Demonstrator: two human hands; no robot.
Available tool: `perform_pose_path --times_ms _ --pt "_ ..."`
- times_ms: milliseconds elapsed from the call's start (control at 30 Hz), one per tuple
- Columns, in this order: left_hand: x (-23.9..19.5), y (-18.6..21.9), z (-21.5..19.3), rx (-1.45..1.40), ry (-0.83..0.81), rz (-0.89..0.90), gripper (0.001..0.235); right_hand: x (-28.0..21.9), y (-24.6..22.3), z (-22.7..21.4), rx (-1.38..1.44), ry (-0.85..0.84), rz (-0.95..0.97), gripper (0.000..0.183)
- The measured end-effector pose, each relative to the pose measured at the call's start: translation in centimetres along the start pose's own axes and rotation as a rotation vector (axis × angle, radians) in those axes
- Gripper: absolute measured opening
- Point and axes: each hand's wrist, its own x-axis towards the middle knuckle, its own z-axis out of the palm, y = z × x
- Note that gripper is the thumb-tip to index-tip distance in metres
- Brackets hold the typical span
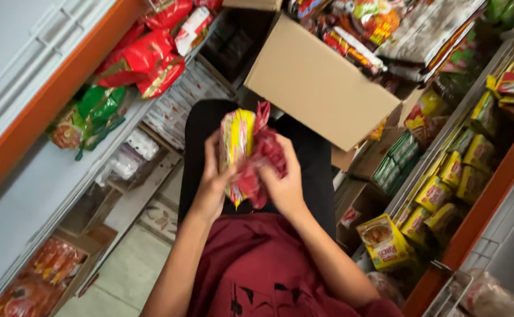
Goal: The person wipes the surface of a store shelf with a red cloth and then repeatedly picks up packaged snack items from a cardboard box on the floor. They wipe each package individually with the cloth and place it onto the shelf, organizing the items in rows.
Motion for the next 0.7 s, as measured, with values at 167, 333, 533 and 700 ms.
perform_pose_path --times_ms 167,333,533,700 --pt "-1.8 -0.1 1.6 0.004 -0.032 -0.056 0.088 3.0 1.0 -0.4 0.406 0.180 0.164 0.048" --pt "1.3 3.9 3.4 0.102 0.045 0.183 0.084 1.9 -0.6 1.5 0.284 0.074 0.070 0.060" --pt "3.5 15.4 5.3 0.923 0.185 0.763 0.086 2.5 -1.6 1.4 0.415 -0.055 0.293 0.058" --pt "7.7 25.1 7.5 1.741 0.396 1.003 0.083 5.0 -1.7 0.0 0.523 0.019 0.192 0.053"
